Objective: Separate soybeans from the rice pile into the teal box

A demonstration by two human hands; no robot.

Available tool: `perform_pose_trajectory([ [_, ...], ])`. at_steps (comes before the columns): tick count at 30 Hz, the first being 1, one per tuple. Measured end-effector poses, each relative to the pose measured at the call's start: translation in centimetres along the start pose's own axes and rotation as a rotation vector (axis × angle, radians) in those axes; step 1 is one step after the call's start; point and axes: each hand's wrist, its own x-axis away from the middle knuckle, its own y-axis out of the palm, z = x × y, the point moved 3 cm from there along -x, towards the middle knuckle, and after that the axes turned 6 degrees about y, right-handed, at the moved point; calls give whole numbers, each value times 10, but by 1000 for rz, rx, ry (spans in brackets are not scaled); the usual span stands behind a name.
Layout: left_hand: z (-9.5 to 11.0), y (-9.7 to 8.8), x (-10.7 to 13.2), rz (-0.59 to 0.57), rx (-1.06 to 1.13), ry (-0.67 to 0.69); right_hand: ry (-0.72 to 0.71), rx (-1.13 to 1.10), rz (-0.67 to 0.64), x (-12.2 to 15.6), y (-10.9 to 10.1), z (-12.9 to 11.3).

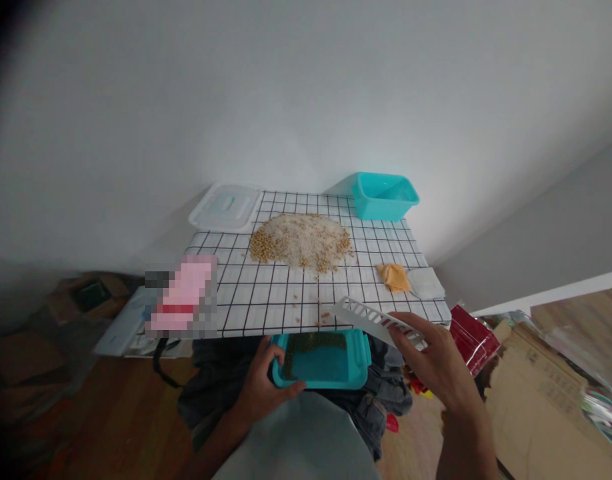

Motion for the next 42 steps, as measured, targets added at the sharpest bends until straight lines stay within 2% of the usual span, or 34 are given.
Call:
perform_pose_trajectory([
  [4,1,-1,-1,-2,19,-7,-2,-10,-4,-1,6,1],
  [14,0,0,-1,-9,36,-5,-43,-11,13,-9,12,-21],
  [23,-1,0,0,-10,35,-6,-75,-25,-61,-14,18,-24],
  [29,-1,0,0,3,27,-13,-80,-35,-62,-12,20,-23],
  [34,-1,-2,-1,0,29,-8,-105,-23,-58,-10,28,-29],
  [42,-1,-2,0,10,9,5,-106,-63,-31,-8,47,-52],
])
